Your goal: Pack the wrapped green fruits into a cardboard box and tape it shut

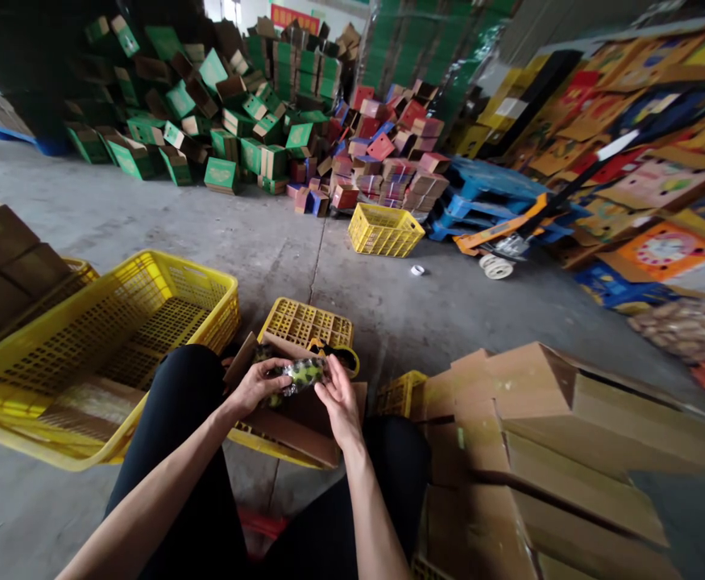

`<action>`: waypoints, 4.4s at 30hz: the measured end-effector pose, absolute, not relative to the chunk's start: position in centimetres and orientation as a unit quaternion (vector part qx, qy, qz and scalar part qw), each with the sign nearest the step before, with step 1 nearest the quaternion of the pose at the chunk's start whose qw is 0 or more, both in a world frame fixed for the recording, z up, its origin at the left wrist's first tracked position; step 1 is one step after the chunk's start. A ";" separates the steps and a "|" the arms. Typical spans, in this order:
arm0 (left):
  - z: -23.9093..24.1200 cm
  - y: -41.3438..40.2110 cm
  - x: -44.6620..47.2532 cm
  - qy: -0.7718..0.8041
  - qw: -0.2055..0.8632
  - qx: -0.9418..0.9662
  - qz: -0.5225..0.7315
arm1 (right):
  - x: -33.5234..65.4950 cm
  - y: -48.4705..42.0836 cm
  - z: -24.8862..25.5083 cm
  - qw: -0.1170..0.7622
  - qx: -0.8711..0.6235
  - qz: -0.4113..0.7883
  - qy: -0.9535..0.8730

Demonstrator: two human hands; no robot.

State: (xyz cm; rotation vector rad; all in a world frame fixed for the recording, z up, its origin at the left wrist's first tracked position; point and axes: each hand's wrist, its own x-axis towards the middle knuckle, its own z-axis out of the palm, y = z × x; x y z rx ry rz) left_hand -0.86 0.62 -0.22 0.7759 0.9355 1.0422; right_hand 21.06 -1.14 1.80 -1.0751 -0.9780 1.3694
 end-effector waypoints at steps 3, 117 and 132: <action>-0.3 0.6 -0.9 0.425 0.677 0.376 0.469 | 21.2 -1.1 1.6 0.552 -0.452 0.588 -0.380; 0.0 0.6 -1.1 0.390 0.682 0.399 0.473 | 21.2 -1.3 2.2 0.477 -0.523 0.551 -0.442; -0.1 0.7 -1.3 0.400 0.675 0.414 0.463 | 20.8 -1.3 2.2 0.431 -0.491 0.580 -0.487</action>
